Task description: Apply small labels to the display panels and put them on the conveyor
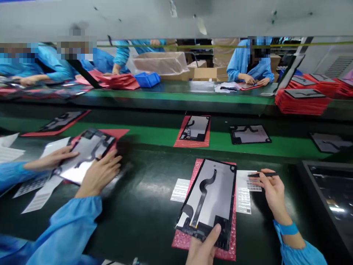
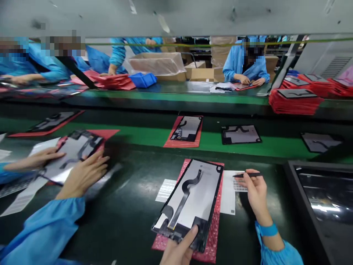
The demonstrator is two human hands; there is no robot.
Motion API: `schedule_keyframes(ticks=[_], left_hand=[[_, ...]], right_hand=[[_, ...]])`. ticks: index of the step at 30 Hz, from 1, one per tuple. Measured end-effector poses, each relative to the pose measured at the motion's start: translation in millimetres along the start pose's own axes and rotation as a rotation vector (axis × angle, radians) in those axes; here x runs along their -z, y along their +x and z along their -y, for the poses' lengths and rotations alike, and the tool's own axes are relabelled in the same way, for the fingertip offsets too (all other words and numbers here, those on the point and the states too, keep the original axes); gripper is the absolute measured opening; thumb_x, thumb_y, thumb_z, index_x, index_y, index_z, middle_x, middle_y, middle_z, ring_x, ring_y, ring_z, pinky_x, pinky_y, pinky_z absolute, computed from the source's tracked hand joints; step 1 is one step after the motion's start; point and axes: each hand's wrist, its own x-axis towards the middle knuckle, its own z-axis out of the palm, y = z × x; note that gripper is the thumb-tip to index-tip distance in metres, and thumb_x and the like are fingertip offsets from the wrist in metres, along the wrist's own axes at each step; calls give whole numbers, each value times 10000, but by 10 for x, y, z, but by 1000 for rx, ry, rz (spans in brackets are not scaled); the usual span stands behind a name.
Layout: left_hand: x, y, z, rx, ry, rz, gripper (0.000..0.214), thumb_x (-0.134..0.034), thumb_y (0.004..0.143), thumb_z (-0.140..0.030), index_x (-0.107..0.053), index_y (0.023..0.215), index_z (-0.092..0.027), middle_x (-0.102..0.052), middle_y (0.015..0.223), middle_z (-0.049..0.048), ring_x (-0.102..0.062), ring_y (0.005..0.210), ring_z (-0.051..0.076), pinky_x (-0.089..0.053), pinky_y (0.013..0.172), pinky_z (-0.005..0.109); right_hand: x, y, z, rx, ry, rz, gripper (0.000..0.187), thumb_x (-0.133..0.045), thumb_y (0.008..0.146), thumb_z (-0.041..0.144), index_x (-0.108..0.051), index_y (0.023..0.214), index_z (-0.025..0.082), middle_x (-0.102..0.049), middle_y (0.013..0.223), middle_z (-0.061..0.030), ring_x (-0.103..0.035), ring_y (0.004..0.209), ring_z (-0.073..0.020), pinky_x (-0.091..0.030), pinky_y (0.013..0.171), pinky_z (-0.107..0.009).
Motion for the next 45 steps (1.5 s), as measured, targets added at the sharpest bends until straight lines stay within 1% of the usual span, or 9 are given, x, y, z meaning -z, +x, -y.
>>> schedule_keyframes(ticks=[5, 9, 11, 13, 15, 19, 22, 34, 45], left_hand=[[11, -5, 171, -111, 459, 269, 690, -537, 915, -788, -740, 1052, -143, -772, 1106, 117, -725, 1154, 257, -599, 935, 497], [10, 34, 147, -344, 718, 365, 631, -443, 911, -729, -751, 1103, -213, -746, 949, 47, -754, 1099, 277, -588, 852, 548], [-135, 30, 106, -481, 801, 416, 520, -424, 966, -651, -751, 1171, -302, -719, 889, 12, -751, 1095, 257, -588, 843, 526], [-485, -67, 166, -595, 847, 488, 426, -384, 1050, -535, -718, 1261, -377, -712, 914, -2, -736, 1122, 221, -600, 868, 479], [-1039, -286, 414, -683, 898, 578, 417, -336, 1096, -445, -666, 1351, -429, -741, 1068, 8, -706, 1182, 210, -613, 913, 450], [-2220, -840, 1295, -704, 1027, 714, 525, -644, 996, -482, -625, 1442, -206, -632, 1484, 146, -587, 1377, 325, -511, 1138, 479], [-2597, -1019, 1759, -730, 1364, 845, 676, -654, 968, -591, -596, 1441, -111, -487, 1622, 196, -462, 1478, 418, -409, 1200, 539], [-2413, -947, 1970, -867, 1397, 834, 992, -443, 885, -914, -564, 1482, -131, -418, 1673, 176, -382, 1518, 399, -319, 1234, 513], [-2414, -935, 1842, -878, 1348, 810, 977, -480, 866, -913, -593, 1442, -132, -469, 1638, 184, -422, 1504, 384, -378, 1221, 491]], right_hand=[[327, -179, 123, -136, -162, 236, 512, -882, 830, 601, -650, 1037, 195, -788, 878, -91, -813, 788, -280, -679, 673, -340], [538, -459, 91, -200, -248, 310, 425, -782, 947, 568, -635, 1079, 191, -787, 963, -117, -810, 856, -285, -682, 716, -361], [600, -594, 54, -208, -289, 320, 376, -747, 985, 534, -636, 1097, 193, -780, 1007, -117, -805, 871, -278, -682, 745, -372], [633, -706, 30, -201, -341, 331, 336, -726, 1005, 508, -642, 1103, 198, -773, 1037, -113, -800, 879, -268, -680, 761, -368], [646, -789, 26, -190, -391, 338, 308, -710, 1018, 495, -650, 1099, 204, -770, 1058, -109, -797, 888, -257, -678, 770, -354], [648, -882, 37, -170, -455, 333, 290, -699, 1024, 491, -657, 1102, 214, -770, 1053, -92, -796, 888, -236, -677, 791, -321], [653, -915, 31, -166, -483, 324, 270, -696, 1030, 473, -650, 1132, 227, -769, 1063, -81, -796, 901, -231, -674, 801, -311], [639, -920, 78, -199, -551, 329, 278, -716, 1010, 478, -670, 1129, 232, -774, 1064, -103, -798, 895, -270, -678, 683, -310], [527, -778, 216, -199, -266, 230, 249, -781, 976, 423, -677, 1051, 209, -806, 941, -99, -807, 735, -256, -703, 716, -355]])
